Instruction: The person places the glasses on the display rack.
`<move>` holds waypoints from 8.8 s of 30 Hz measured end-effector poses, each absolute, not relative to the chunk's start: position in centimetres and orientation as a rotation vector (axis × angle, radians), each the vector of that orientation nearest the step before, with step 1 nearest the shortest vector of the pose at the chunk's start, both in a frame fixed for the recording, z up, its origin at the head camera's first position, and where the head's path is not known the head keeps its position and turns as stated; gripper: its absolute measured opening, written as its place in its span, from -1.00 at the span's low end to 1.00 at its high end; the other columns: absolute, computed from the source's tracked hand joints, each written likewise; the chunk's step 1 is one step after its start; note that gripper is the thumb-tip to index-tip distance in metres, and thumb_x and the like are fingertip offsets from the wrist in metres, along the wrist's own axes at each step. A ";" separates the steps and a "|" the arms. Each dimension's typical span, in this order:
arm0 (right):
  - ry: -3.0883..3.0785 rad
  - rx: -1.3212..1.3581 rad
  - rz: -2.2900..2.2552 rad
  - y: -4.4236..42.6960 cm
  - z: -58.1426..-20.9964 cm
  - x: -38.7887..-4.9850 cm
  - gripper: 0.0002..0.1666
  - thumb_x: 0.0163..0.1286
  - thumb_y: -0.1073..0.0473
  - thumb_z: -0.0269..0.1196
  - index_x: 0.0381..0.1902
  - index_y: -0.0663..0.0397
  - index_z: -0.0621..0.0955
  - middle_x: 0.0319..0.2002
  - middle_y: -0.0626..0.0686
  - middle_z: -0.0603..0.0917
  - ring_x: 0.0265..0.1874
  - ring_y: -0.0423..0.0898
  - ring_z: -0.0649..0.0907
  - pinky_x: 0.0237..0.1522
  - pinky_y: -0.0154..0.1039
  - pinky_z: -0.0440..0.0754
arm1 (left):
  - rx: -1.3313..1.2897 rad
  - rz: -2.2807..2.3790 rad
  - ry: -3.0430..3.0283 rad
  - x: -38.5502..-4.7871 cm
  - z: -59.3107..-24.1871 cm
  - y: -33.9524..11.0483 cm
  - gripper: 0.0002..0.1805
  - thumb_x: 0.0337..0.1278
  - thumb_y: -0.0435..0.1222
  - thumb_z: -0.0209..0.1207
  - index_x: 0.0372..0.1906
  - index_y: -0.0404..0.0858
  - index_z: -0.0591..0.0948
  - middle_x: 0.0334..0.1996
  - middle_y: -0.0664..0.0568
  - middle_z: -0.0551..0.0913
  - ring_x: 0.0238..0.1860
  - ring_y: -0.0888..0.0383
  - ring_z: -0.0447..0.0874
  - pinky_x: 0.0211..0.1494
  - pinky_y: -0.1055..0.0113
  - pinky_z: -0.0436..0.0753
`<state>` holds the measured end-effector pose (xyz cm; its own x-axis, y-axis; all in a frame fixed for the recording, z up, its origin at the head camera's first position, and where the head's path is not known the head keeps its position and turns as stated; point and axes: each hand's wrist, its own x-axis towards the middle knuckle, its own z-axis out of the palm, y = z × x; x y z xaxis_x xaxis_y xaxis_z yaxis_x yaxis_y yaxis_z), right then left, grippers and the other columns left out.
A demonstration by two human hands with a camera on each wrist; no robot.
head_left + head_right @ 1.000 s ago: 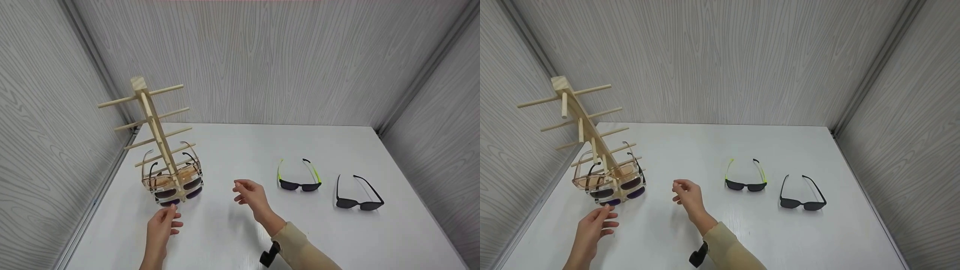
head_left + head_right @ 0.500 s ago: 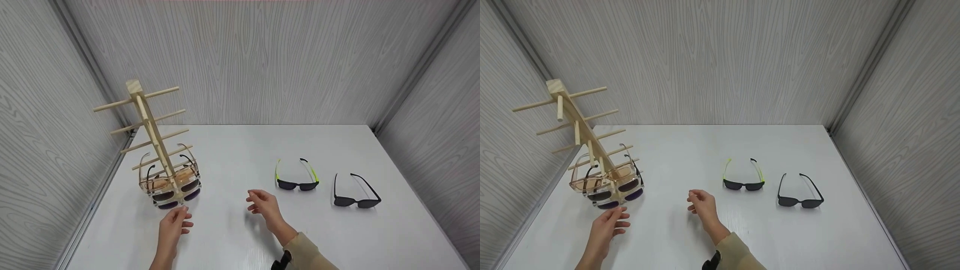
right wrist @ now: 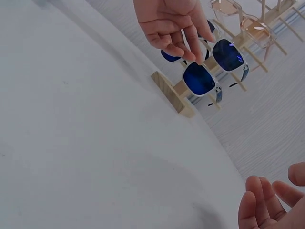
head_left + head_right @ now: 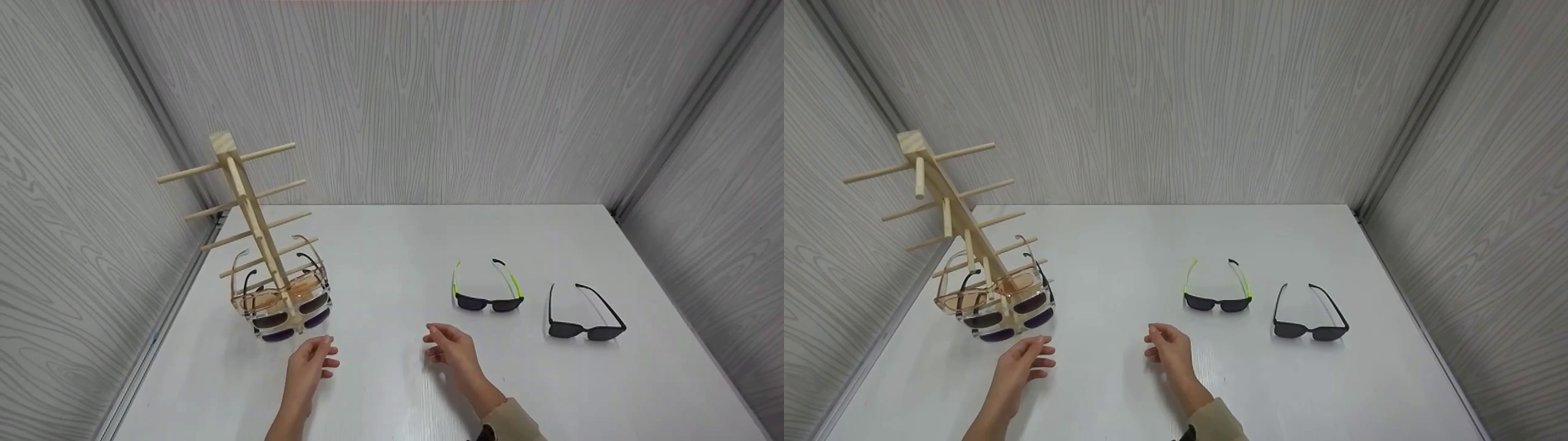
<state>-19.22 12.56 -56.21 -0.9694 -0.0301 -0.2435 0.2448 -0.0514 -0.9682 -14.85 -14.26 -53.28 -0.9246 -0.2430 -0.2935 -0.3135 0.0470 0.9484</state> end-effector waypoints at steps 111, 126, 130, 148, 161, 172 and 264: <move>2.094 0.651 -2.223 26.6 -55.3 -25.3 -0.25 0.48 0.08 -0.07 0.44 0.26 -0.11 0.37 0.30 0.11 0.34 0.11 0.20 0.24 -0.08 0.29 | -0.258 2.169 1.813 -27.5 -56.7 5.6 -0.47 0.24 -0.01 0.08 0.09 -0.35 0.47 -0.08 -0.15 0.53 -0.06 0.02 0.55 -0.11 0.23 0.58; 1.933 0.779 -2.320 27.1 -56.3 -25.9 -0.42 0.47 0.17 -0.10 0.35 0.35 0.17 0.27 0.27 0.26 0.21 0.01 0.30 0.22 -0.17 0.32 | -0.186 2.060 1.937 -28.1 -56.7 6.5 -0.59 0.30 -0.13 0.04 0.03 -0.38 0.52 -0.27 -0.11 0.55 -0.31 0.09 0.57 -0.33 0.29 0.57; 1.978 0.785 -2.295 27.0 -56.3 -26.0 -0.43 0.47 0.17 -0.09 0.34 0.35 0.20 0.25 0.29 0.29 0.19 0.03 0.32 0.21 -0.15 0.32 | -0.174 2.033 1.972 -28.2 -56.8 6.7 -0.59 0.29 -0.13 0.04 0.04 -0.37 0.53 -0.25 -0.13 0.57 -0.27 0.04 0.59 -0.30 0.27 0.58; 2.025 0.828 -2.305 26.7 -56.1 -25.6 -0.47 0.45 0.10 0.01 0.26 0.30 0.34 -0.07 0.13 0.52 -0.20 -0.09 0.54 -0.08 -0.23 0.51 | -0.217 2.072 1.936 -27.4 -56.5 7.0 -0.64 0.28 -0.23 0.01 0.07 -0.35 0.48 -0.41 -0.11 0.56 -0.49 0.13 0.53 -0.52 0.36 0.48; 1.955 0.761 -2.272 26.5 -55.7 -24.6 -0.49 0.43 0.08 0.04 0.21 0.31 0.36 -0.30 0.07 0.62 -0.43 -0.10 0.59 -0.38 -0.26 0.56 | -0.201 2.061 1.987 -26.0 -56.4 5.6 -0.65 0.29 -0.19 -0.01 0.06 -0.29 0.49 -0.38 -0.08 0.61 -0.49 0.14 0.63 -0.49 0.36 0.58; 1.943 0.664 -2.235 26.3 -55.2 -23.7 -0.48 0.43 0.06 0.07 0.20 0.30 0.38 -0.11 0.13 0.59 -0.23 -0.03 0.63 -0.22 -0.17 0.58 | -0.188 2.096 1.997 -24.9 -56.7 4.6 -0.61 0.28 -0.13 0.03 0.10 -0.26 0.49 -0.30 -0.06 0.63 -0.41 0.05 0.66 -0.41 0.25 0.62; 1.873 0.142 -2.355 19.6 -50.0 -18.7 -0.56 0.28 0.10 0.26 -0.01 0.34 0.54 -0.12 0.23 0.60 -0.14 0.10 0.63 -0.13 -0.12 0.59 | 0.006 2.286 2.128 -16.8 -51.9 -4.8 -0.56 0.23 -0.13 0.14 0.13 -0.27 0.47 -0.38 -0.01 0.58 -0.36 -0.01 0.65 -0.20 0.23 0.60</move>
